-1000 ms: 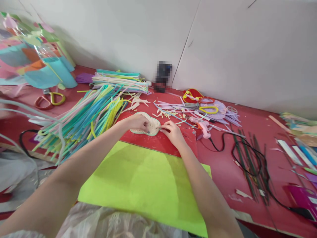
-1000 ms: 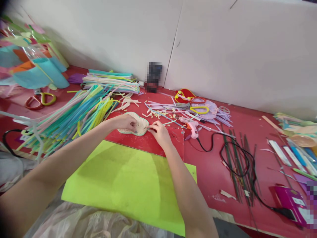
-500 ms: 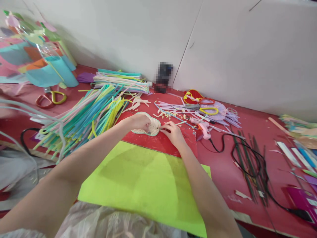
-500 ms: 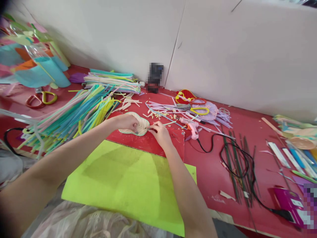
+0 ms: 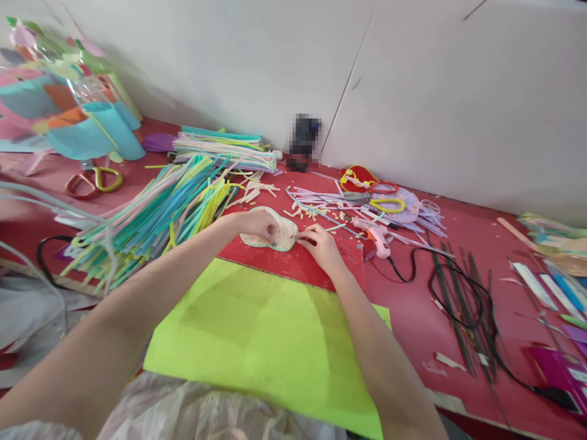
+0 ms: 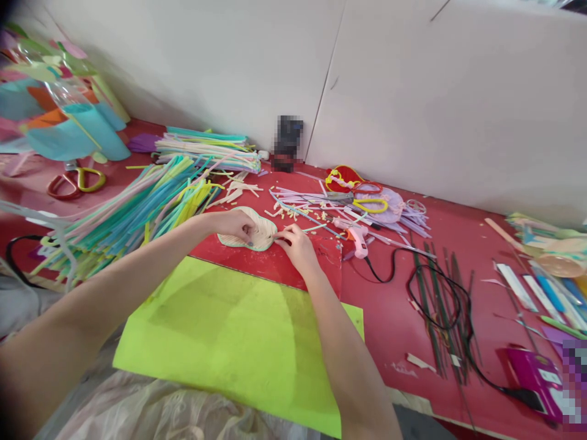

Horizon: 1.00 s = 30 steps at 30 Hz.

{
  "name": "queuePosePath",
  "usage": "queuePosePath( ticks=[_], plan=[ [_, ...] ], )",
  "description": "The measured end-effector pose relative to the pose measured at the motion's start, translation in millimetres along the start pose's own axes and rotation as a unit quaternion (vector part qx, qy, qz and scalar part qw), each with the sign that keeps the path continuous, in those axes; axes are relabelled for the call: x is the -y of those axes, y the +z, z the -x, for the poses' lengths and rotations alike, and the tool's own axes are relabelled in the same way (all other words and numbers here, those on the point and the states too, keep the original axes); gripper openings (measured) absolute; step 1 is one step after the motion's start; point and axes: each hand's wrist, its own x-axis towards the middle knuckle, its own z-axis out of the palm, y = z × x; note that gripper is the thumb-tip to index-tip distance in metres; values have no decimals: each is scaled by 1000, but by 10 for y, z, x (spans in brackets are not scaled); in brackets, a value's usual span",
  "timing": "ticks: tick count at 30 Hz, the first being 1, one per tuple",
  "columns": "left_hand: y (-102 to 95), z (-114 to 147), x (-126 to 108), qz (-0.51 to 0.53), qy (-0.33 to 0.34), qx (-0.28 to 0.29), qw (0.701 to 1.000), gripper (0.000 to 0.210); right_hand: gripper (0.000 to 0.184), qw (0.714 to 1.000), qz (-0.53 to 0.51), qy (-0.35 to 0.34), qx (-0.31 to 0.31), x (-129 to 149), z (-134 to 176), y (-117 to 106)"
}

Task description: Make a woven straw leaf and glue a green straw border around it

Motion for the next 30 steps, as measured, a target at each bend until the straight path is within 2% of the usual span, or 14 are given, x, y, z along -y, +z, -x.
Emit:
queuePosePath(
  ticks=[16, 20, 22, 26, 30],
  plan=[
    [34, -18, -40, -44, 30, -5, 999, 8, 16, 1000, -3, -2, 1, 9, -2, -3],
    [17, -22, -58, -28, 43, 9, 999, 20, 16, 1000, -4, -2, 2, 6, 1, -2],
    [23, -37, -80, -40, 31, -5, 999, 25, 16, 1000, -1, -4, -1, 5, 1, -2],
    [52, -80, -107, -71, 20, -33, 997, 24, 16, 1000, 2, -4, 3, 4, -2, -3],
    [60, -98, -100, -72, 18, -28, 997, 25, 16, 1000, 3, -5, 4, 4, -3, -1]
  ],
)
